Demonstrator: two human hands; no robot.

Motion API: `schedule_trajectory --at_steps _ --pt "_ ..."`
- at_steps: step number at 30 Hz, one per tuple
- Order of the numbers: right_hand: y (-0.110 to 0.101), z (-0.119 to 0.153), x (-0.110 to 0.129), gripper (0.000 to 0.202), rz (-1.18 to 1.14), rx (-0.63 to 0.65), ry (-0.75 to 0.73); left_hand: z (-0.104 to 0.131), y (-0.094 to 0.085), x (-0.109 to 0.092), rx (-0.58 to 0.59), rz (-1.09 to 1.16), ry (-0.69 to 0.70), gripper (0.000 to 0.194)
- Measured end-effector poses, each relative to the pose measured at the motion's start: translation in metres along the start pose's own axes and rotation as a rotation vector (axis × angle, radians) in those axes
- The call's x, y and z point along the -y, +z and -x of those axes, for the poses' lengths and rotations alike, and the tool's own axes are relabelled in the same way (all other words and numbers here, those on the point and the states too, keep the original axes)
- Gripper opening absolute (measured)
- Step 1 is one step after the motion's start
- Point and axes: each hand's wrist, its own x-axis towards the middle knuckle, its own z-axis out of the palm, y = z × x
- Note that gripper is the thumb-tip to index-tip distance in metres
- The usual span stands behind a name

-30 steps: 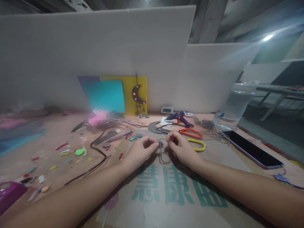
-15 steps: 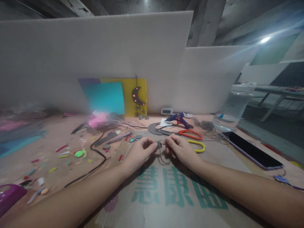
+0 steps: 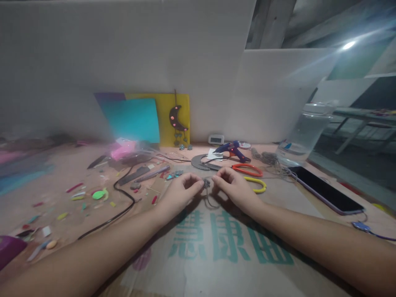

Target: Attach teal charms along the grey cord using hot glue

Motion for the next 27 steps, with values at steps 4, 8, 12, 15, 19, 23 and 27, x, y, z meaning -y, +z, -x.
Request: schedule_trajectory --at_steps 4,8,12,15,19,23,27 --pt "0.0002 0.0001 0.0001 0.03 0.018 0.016 0.033 0.0009 -0.0004 -0.0017 0.004 0.006 -0.012 0.021" --pt "0.0018 -0.0005 -0.0006 0.028 -0.054 0.025 0.057 0.0019 -0.0005 -0.0049 -0.001 -0.004 -0.025 0.021" --pt "0.0019 -0.0012 -0.0006 0.022 -0.113 0.001 0.064 0.0018 -0.001 -0.0031 0.003 -0.043 -0.012 0.022" --pt "0.0006 -0.001 -0.001 0.029 -0.052 -0.012 0.056 0.0012 -0.0014 -0.0004 0.005 -0.028 -0.009 0.022" --pt "0.0004 -0.0001 -0.0035 0.037 -0.064 0.041 0.037 0.0006 -0.0014 0.0007 -0.007 -0.008 0.006 0.024" --pt "0.0026 0.0026 -0.0014 0.034 -0.077 0.085 0.016 0.0015 -0.0013 -0.0028 -0.015 -0.007 -0.013 0.023" --pt "0.0044 0.006 0.0057 0.022 0.001 0.116 0.031 0.0033 -0.0022 -0.0061 -0.022 -0.03 -0.007 0.022"
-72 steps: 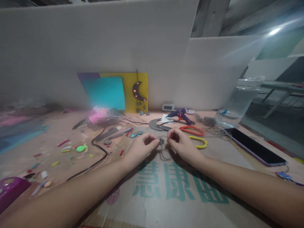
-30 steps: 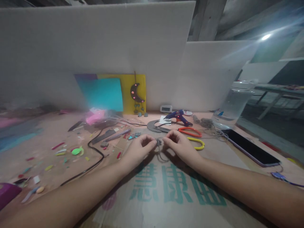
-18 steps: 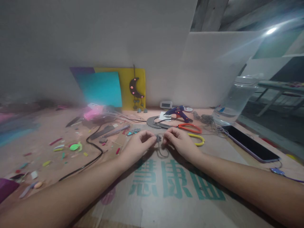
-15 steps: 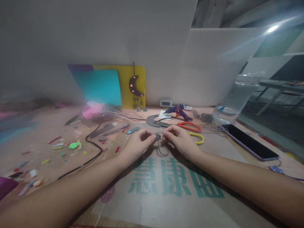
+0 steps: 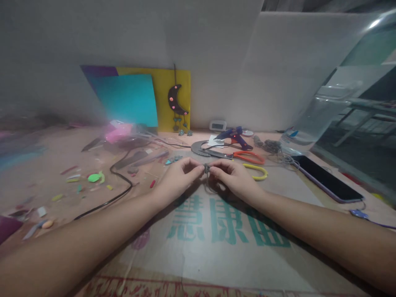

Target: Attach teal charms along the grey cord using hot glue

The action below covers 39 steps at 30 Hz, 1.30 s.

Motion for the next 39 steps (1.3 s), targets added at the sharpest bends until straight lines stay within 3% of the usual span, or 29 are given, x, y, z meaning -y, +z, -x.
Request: schedule_trajectory --at_steps 9,15,33,39 --pt "-0.0022 0.0 0.0028 0.02 0.108 -0.032 -0.017 -0.0003 0.0011 0.0022 0.028 0.014 0.037 0.022" --pt "-0.0013 0.0014 0.0045 0.014 0.244 -0.023 -0.119 0.0026 0.0023 -0.004 0.01 -0.05 0.019 0.023" --pt "0.0002 0.0021 0.0035 0.016 0.209 0.005 -0.072 0.0033 0.001 -0.0033 -0.006 -0.084 0.003 0.024" --pt "-0.0004 0.002 0.0053 0.021 0.119 0.003 -0.01 -0.0001 0.0008 0.0052 0.038 -0.058 0.093 0.027"
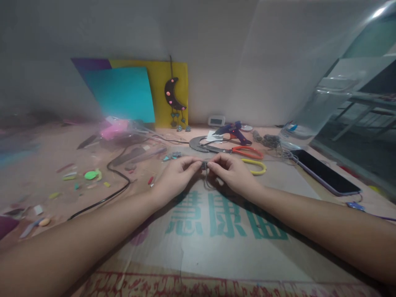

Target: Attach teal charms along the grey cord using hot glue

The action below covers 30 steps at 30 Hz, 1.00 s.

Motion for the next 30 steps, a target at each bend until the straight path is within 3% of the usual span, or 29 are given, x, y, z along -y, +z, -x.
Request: schedule_trajectory --at_steps 4,10,13,18,24,30 --pt "0.0 -0.001 -0.002 0.022 -0.041 -0.009 0.004 0.0 0.001 0.002 0.022 0.114 -0.015 0.029" --pt "0.001 -0.002 -0.004 0.024 -0.107 -0.019 0.015 -0.002 0.003 0.004 -0.167 0.339 -0.11 0.027" --pt "0.002 -0.003 -0.005 0.024 -0.121 -0.027 0.011 -0.004 0.004 0.012 -0.182 0.378 -0.111 0.015" --pt "0.001 -0.005 -0.008 0.023 -0.13 -0.039 0.001 -0.005 0.003 0.017 -0.151 0.271 -0.104 0.015" --pt "0.0 -0.005 -0.01 0.024 -0.147 -0.06 0.018 -0.003 0.004 0.006 -0.087 0.086 -0.068 0.03" --pt "0.0 -0.006 -0.011 0.027 -0.138 -0.054 -0.002 0.0 0.004 -0.002 -0.046 0.031 -0.055 0.025"
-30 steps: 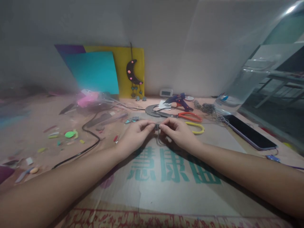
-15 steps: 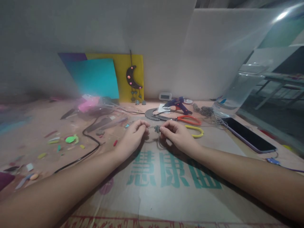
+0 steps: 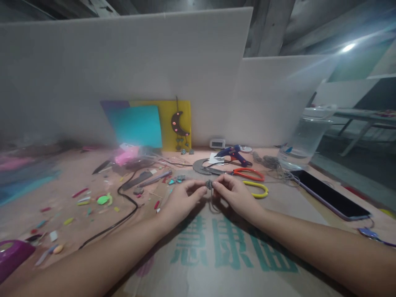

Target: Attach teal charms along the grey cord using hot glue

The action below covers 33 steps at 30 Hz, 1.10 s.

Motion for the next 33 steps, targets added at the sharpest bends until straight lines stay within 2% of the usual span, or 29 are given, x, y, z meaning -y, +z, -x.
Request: schedule_trajectory --at_steps 4,11,18,23,33 --pt "0.0001 0.0005 0.0015 0.026 0.037 0.029 0.004 -0.0007 -0.0005 0.0027 0.011 0.022 0.016 0.025" --pt "-0.0005 0.0003 0.0036 0.029 0.006 0.005 -0.001 -0.0006 0.0006 -0.001 0.032 0.077 -0.027 0.02" --pt "0.0004 0.0004 -0.0012 0.033 -0.02 0.037 -0.001 -0.0023 -0.0007 -0.0011 0.018 0.075 -0.033 0.026" --pt "-0.0016 -0.0002 -0.004 0.036 -0.083 0.001 0.015 -0.0023 -0.0017 -0.0021 0.011 0.067 -0.038 0.027" --pt "-0.002 -0.0024 -0.0021 0.025 -0.041 0.061 0.053 -0.001 -0.002 -0.0053 0.027 0.039 -0.07 0.023"
